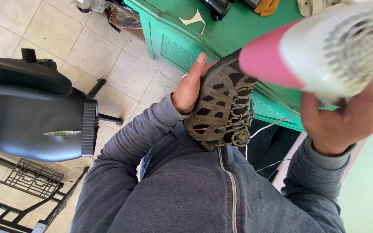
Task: The person uses a pink hairdryer to heat the toe cap of a hiking shoe held in their left hand. After drying, they use both hands to press and smooth the heated rubber toe cap, ensuring it adheres properly to the shoe.
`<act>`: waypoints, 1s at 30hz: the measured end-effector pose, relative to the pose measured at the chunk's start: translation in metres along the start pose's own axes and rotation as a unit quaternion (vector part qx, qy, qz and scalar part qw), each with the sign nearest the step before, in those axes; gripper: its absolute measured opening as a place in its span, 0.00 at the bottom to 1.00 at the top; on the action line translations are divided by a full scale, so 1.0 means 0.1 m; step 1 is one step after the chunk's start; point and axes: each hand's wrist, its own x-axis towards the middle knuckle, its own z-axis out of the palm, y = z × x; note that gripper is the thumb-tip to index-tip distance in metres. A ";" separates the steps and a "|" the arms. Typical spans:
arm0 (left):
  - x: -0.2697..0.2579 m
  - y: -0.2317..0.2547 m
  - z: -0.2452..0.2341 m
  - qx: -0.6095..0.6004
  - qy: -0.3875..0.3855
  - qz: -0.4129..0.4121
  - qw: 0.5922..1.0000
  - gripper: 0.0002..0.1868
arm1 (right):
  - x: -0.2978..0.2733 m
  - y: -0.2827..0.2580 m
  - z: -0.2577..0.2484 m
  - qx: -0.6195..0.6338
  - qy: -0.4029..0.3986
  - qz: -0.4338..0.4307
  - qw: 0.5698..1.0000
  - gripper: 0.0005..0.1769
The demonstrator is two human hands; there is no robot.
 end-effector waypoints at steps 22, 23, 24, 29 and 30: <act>-0.04 0.09 0.02 0.000 -0.024 -0.018 1.000 0.41 | 0.08 0.00 0.01 0.011 -0.001 0.033 0.999 0.28; -0.04 0.08 0.02 -0.004 -0.019 -0.017 1.000 0.39 | 0.09 -0.03 0.00 0.017 -0.004 0.028 0.999 0.27; -0.04 0.08 0.02 -0.007 -0.014 -0.015 1.000 0.38 | 0.11 -0.05 0.00 0.023 -0.007 0.022 0.999 0.25; -0.02 0.07 -0.02 0.006 -0.019 -0.020 1.000 0.38 | 0.12 -0.11 0.02 0.063 0.003 0.010 0.998 0.22; -0.02 0.07 -0.02 0.010 -0.004 -0.029 1.000 0.40 | 0.14 -0.11 0.01 0.062 -0.001 0.007 0.998 0.22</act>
